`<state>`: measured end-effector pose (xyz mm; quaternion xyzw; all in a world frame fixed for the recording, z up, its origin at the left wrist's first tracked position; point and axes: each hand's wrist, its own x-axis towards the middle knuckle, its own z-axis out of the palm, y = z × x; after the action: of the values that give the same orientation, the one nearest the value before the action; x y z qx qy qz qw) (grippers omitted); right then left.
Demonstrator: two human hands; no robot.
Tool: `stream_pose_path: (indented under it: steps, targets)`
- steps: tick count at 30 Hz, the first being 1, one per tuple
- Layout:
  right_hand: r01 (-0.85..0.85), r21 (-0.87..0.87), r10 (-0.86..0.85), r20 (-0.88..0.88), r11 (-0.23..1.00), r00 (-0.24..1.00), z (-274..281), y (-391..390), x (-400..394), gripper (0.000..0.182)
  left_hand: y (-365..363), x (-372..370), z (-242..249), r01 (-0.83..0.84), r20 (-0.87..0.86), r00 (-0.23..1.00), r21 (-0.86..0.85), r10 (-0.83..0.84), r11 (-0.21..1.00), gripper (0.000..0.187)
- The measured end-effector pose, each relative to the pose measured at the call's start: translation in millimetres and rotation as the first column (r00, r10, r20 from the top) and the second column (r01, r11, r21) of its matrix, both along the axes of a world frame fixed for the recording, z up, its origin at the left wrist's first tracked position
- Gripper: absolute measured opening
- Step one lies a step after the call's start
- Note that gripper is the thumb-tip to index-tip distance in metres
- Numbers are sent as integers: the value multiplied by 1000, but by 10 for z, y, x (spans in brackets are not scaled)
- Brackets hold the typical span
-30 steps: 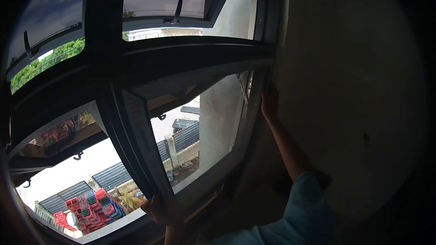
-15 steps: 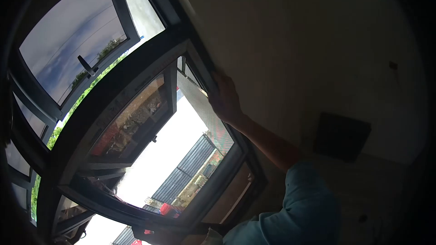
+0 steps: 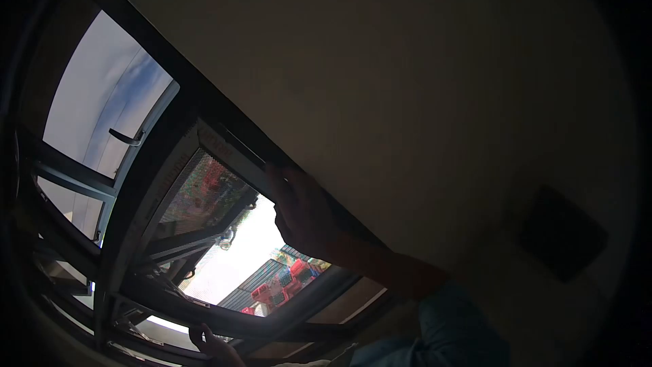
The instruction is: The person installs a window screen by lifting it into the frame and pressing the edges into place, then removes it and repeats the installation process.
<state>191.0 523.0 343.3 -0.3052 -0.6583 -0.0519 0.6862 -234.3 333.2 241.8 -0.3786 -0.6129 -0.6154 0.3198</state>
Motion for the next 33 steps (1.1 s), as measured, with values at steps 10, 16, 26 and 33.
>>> stream_pose_path:
  steps: [10, 16, 26, 33]
  targets:
    - [-116, -2, 115, -117, 993, 986, -139, 71, -17, 68, -101, 149, 155, 31, 100, 995, -144, -17, 989, 21]
    - [-175, 6, 174, -147, 985, 974, -163, 69, -4, 69, -90, 278, 261, 12, 148, 989, -137, 9, 990, 18]
    - [-202, -44, 200, -38, 978, 979, -379, 46, 31, 62, -121, 278, 228, -2, 198, 979, -227, 49, 974, 20]
    - [-207, -18, 204, -108, 978, 973, -341, 27, 30, 65, -88, 413, 297, -47, 230, 969, -196, 92, 980, 22]
